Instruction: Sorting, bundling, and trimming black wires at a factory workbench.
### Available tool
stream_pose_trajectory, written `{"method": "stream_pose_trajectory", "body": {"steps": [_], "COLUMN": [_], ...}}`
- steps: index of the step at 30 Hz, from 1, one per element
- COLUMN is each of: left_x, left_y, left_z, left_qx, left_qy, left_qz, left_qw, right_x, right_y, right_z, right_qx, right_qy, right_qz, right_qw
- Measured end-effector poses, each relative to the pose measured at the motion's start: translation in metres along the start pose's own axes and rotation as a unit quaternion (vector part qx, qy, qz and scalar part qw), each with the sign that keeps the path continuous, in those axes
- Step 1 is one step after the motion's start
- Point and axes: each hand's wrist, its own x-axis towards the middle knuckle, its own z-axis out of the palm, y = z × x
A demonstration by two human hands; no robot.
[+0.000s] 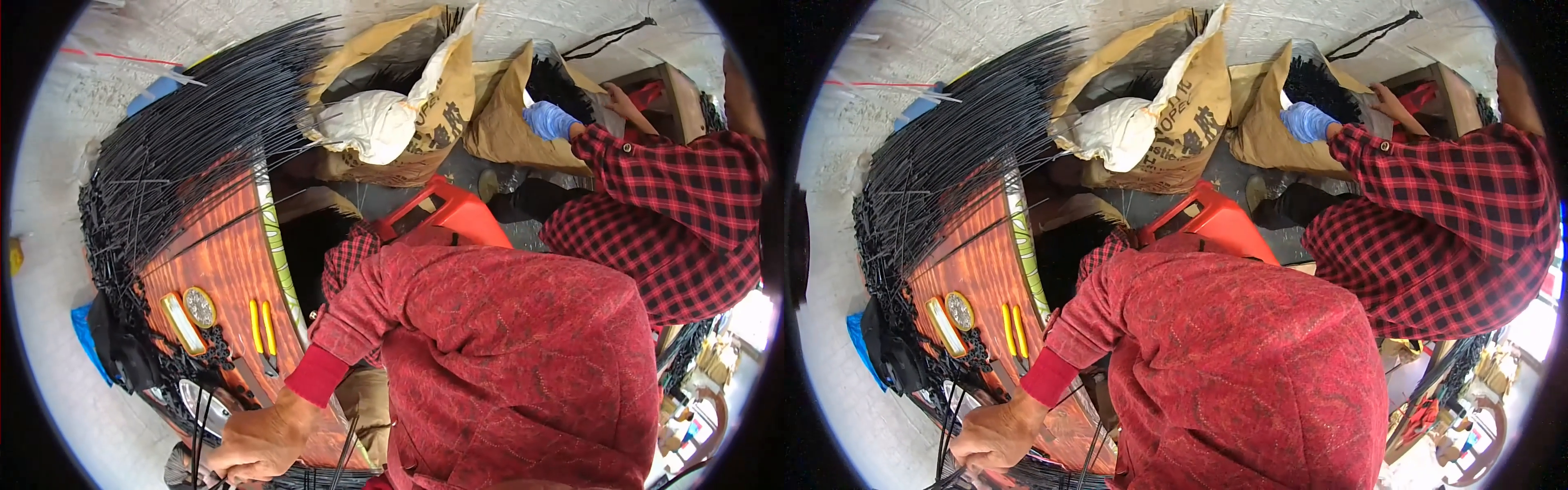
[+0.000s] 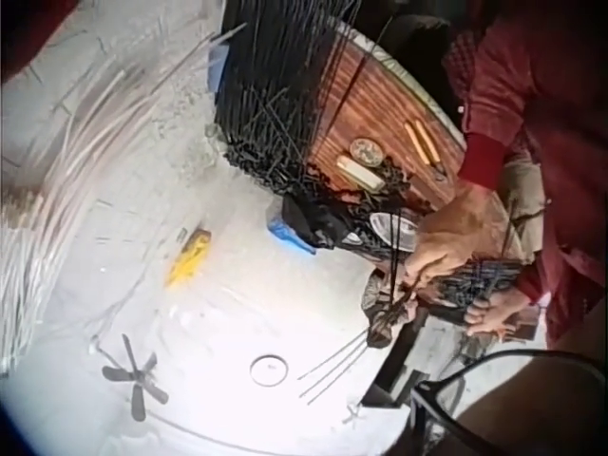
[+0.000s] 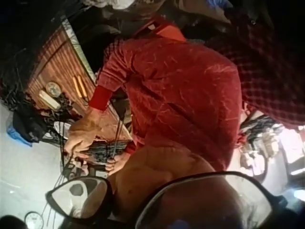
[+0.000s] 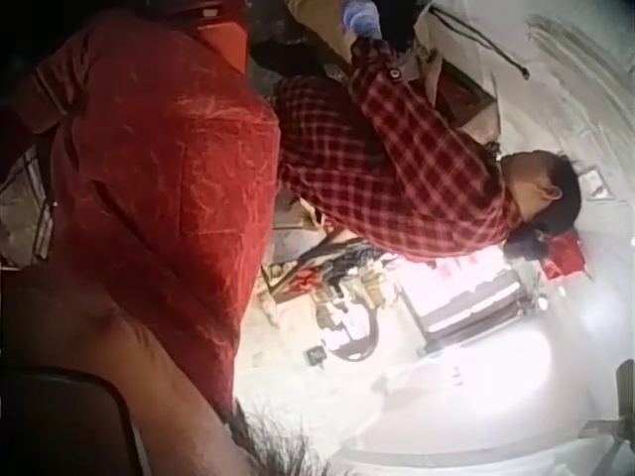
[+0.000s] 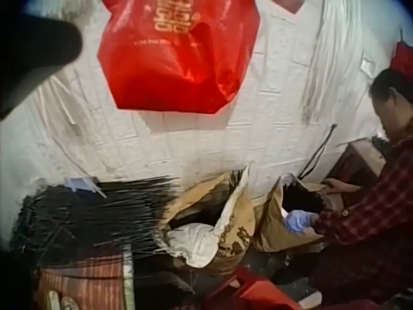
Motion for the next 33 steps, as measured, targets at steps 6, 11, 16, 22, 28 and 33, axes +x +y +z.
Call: {"method": "stream_pose_trajectory", "body": {"steps": [6, 11, 16, 22, 28, 33], "left_x": [-0.014, -0.035, -0.018, -0.036, -0.061, -0.081], "left_y": [0.037, 0.038, 0.013, 0.022, 0.051, 0.06], "left_z": [-0.025, -0.01, -0.069, -0.032, -0.004, 0.004], "left_qx": [-0.002, 0.046, 0.201, -0.226, -0.105, 0.095], "left_qy": [0.025, 0.087, -0.018, -0.141, 0.008, 0.123], "left_qz": [0.003, 0.008, 0.209, -0.089, -0.037, 0.018], "left_qw": [1.0, 0.995, 0.957, 0.96, 0.994, 0.988], "right_x": [-0.011, -0.025, -0.023, -0.026, -0.016, -0.021], "right_y": [-0.003, 0.002, -0.009, -0.014, -0.021, -0.022], "right_z": [0.016, 0.02, 0.032, 0.008, 0.017, 0.039], "right_qx": [-0.02, 0.021, 0.092, 0.165, 0.208, 0.209], "right_qy": [-0.051, -0.138, -0.179, -0.145, -0.277, -0.381], "right_qz": [0.007, 0.121, 0.17, 0.32, 0.44, 0.446], "right_qw": [0.998, 0.983, 0.965, 0.922, 0.828, 0.783]}}
